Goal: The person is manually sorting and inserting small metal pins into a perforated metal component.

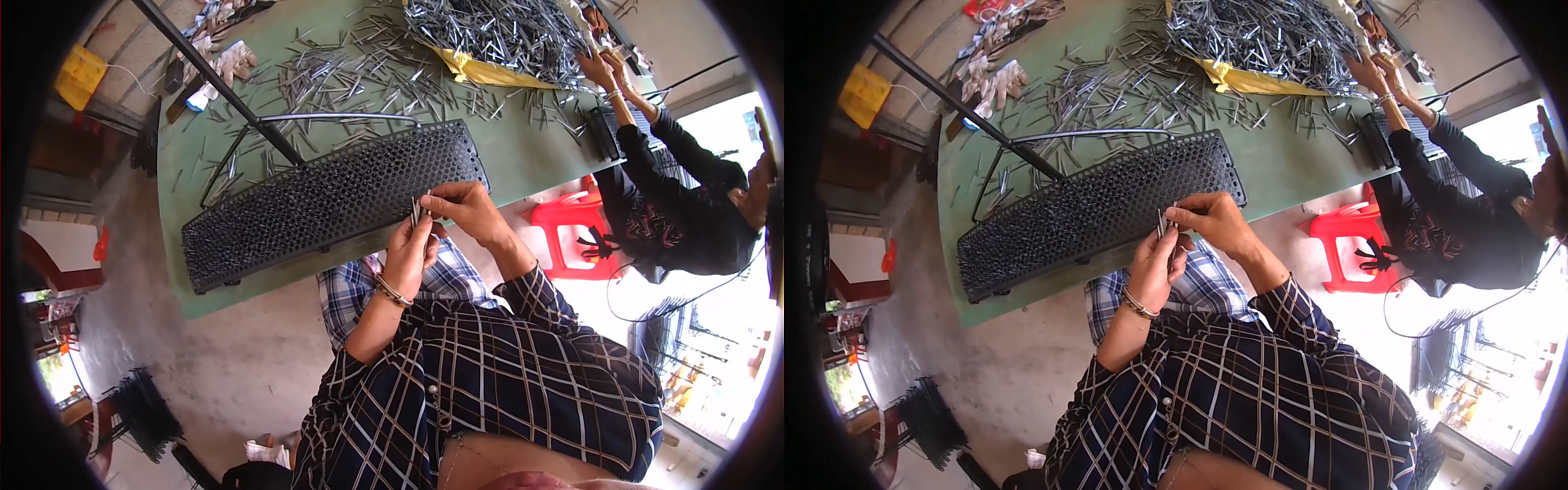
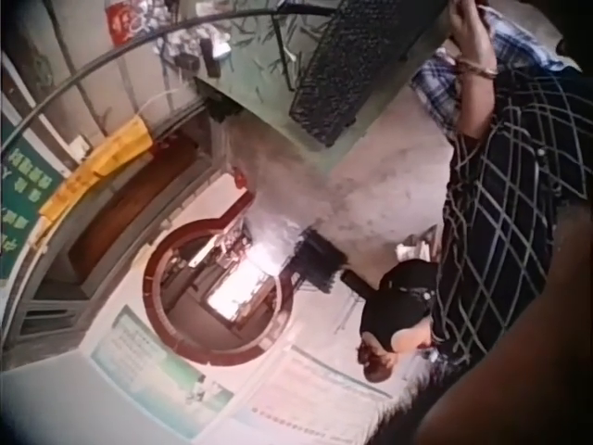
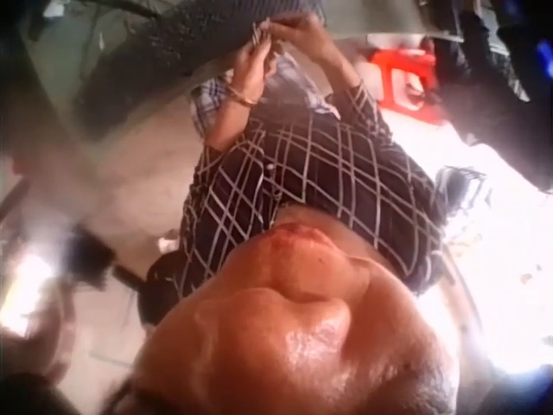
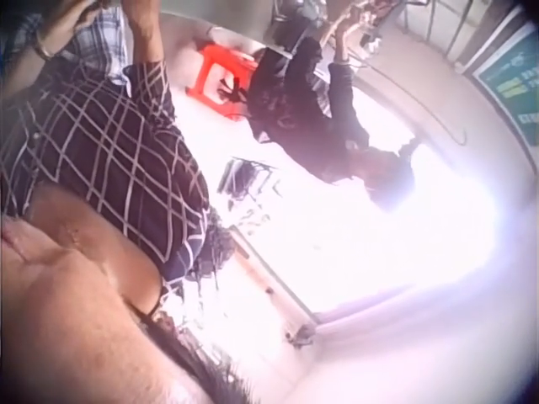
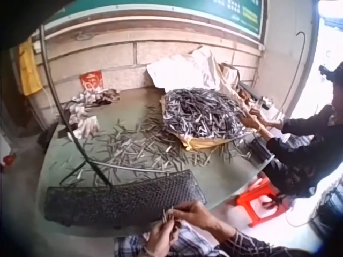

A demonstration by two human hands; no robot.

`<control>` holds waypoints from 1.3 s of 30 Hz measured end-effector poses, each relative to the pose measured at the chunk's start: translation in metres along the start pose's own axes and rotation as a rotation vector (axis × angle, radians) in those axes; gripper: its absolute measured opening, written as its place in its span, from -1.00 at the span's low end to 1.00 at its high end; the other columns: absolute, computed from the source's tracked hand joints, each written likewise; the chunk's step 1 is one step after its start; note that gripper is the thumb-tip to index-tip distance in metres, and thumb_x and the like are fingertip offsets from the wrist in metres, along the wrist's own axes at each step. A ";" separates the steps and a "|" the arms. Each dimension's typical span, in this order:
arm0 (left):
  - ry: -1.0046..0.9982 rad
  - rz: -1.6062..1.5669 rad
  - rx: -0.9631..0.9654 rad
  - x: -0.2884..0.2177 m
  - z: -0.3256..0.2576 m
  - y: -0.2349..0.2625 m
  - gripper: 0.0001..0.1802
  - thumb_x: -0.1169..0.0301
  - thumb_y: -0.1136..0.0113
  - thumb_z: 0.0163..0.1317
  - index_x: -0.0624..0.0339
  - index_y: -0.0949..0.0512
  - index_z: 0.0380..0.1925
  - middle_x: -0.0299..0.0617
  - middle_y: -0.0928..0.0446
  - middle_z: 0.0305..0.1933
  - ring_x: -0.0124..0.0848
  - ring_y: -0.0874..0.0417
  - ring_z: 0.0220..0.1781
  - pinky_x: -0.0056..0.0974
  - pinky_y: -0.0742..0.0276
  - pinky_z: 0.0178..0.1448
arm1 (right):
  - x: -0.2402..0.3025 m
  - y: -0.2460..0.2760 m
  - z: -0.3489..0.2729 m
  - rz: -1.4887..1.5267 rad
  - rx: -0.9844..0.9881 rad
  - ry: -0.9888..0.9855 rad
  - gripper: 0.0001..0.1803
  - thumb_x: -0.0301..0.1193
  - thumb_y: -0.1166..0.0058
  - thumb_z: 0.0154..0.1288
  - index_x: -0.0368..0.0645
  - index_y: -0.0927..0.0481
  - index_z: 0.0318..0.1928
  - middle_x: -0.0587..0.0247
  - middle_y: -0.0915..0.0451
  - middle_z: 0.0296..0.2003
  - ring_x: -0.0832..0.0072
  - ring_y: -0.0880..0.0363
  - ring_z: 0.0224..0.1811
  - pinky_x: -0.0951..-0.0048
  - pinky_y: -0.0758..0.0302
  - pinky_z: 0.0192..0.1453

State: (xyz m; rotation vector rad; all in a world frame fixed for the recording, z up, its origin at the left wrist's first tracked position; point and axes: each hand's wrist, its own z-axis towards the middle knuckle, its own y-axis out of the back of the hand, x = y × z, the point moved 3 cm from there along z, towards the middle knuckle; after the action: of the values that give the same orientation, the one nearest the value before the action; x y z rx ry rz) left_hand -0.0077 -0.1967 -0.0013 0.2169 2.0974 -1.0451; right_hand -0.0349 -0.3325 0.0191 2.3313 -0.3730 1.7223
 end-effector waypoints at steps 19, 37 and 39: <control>0.061 0.012 -0.087 0.015 0.012 -0.012 -0.67 0.27 0.08 0.39 0.32 -0.48 -0.09 -0.23 -0.50 -0.40 -0.66 -0.29 -0.59 -0.55 -0.09 -0.63 | 0.025 0.054 0.026 0.037 -0.266 0.270 -0.71 -0.34 -0.19 0.25 -0.36 -0.64 -0.19 0.26 -0.66 -0.39 0.64 -0.55 -0.35 0.57 -0.50 -0.22; 0.269 -0.140 -0.045 0.026 0.014 -0.002 -0.70 0.28 0.07 0.38 0.25 -0.48 -0.06 -0.19 -0.57 -0.33 -0.52 -0.54 -0.39 -0.45 -0.46 -0.40 | 0.022 0.045 0.081 -0.233 -0.246 0.450 -0.80 -0.35 -0.20 0.21 -0.20 -0.66 -0.21 0.27 -0.67 -0.35 0.62 -0.58 -0.30 0.54 -0.48 -0.17; 0.270 -0.149 -0.045 0.026 0.015 -0.002 -0.70 0.28 0.08 0.38 0.25 -0.48 -0.06 -0.18 -0.57 -0.33 -0.52 -0.54 -0.39 -0.45 -0.45 -0.40 | 0.020 0.044 0.086 -0.262 -0.216 0.513 -0.79 -0.35 -0.21 0.20 -0.21 -0.66 -0.22 0.23 -0.67 -0.33 0.56 -0.61 -0.30 0.51 -0.51 -0.17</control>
State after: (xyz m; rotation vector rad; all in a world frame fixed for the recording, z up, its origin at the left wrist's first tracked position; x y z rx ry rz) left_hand -0.0183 -0.2133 -0.0243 0.1898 2.4081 -1.1053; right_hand 0.0334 -0.4027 0.0143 1.6292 -0.1417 1.9438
